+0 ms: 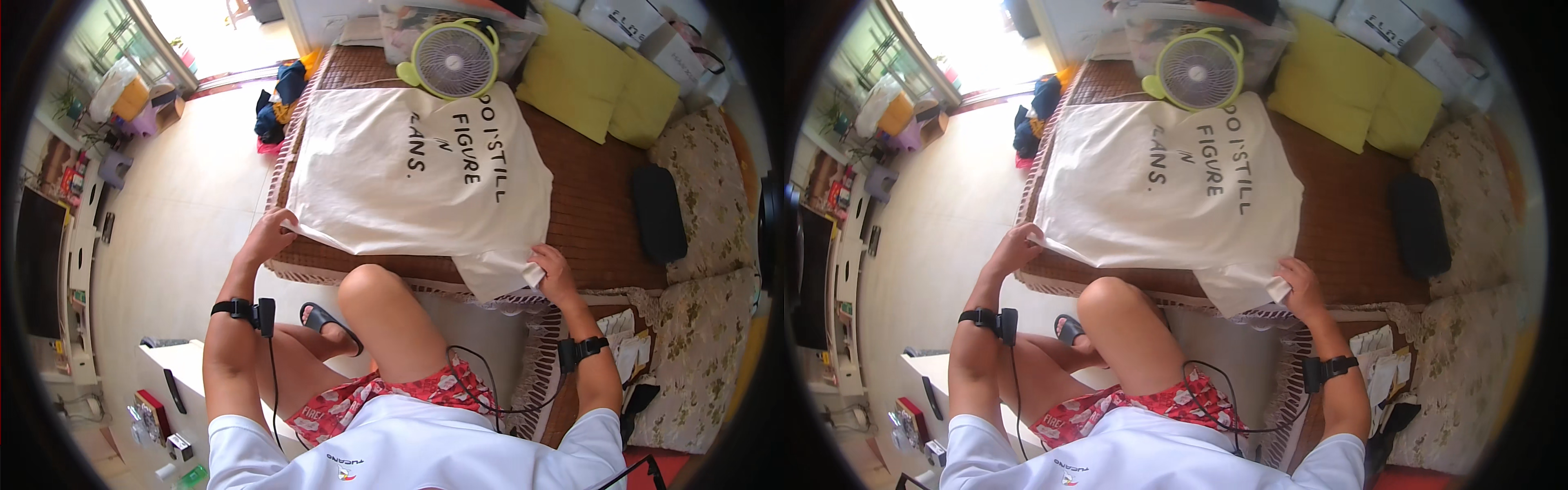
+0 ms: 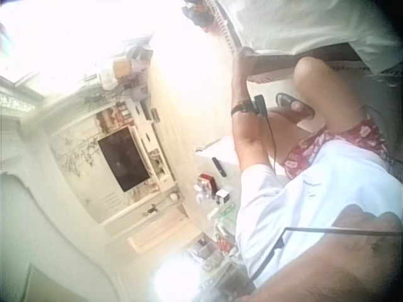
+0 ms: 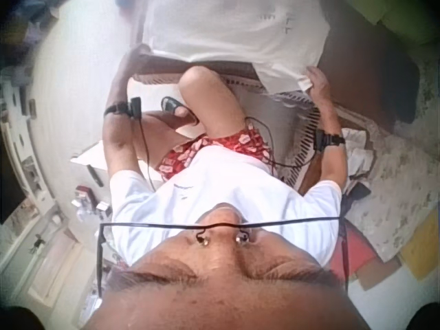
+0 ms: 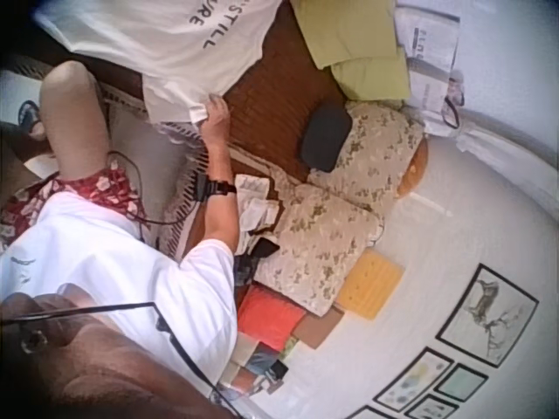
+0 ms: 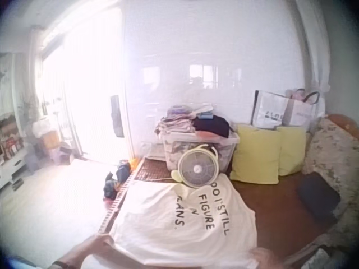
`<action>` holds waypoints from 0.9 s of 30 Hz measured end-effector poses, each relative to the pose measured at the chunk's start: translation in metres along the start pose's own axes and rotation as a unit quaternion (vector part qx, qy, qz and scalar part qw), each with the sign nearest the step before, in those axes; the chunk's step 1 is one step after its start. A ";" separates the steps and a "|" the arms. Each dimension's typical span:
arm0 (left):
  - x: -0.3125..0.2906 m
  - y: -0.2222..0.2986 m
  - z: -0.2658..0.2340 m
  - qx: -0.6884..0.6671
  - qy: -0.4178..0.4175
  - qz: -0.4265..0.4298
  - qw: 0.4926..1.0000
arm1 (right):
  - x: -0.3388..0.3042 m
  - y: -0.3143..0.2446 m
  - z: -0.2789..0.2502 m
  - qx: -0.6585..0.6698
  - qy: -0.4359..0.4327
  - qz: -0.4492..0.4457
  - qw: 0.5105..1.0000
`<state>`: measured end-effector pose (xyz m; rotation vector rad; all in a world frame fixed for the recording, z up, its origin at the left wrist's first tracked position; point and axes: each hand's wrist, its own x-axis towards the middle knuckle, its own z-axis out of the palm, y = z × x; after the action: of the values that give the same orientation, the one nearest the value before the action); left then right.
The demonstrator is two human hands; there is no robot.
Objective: Folding various items of clothing including t-shirts and small pieces of fabric on a bed surface.
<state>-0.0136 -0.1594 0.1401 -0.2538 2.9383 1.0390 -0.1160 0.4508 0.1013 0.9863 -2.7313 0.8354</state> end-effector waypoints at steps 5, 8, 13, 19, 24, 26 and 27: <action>-0.015 -0.013 -0.003 0.051 0.022 0.035 0.998 | -0.006 0.011 -0.005 0.172 -0.058 0.148 0.972; -0.025 -0.004 -0.006 0.050 -0.027 0.014 0.998 | -0.007 0.006 -0.016 0.028 -0.110 0.124 0.986; -0.029 -0.005 0.009 -0.026 -0.013 -0.069 0.997 | -0.018 0.020 0.018 0.155 0.087 0.381 0.907; -0.029 -0.026 0.025 0.082 0.024 -0.040 0.996 | -0.037 -0.012 0.042 0.420 0.031 0.449 0.788; -0.025 -0.040 0.033 0.000 0.015 -0.177 0.984 | -0.041 -0.026 0.023 0.584 0.030 0.434 0.685; -0.026 -0.042 0.034 -0.002 0.009 -0.181 0.983 | -0.031 -0.040 0.007 0.404 -0.066 0.499 0.764; -0.031 -0.046 0.033 -0.002 0.000 -0.184 0.983 | -0.025 -0.051 0.003 0.204 -0.155 0.538 0.803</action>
<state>0.0227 -0.1693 0.0883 -0.7614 2.7350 0.9864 -0.0647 0.4305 0.1152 -0.6681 -3.3740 1.5317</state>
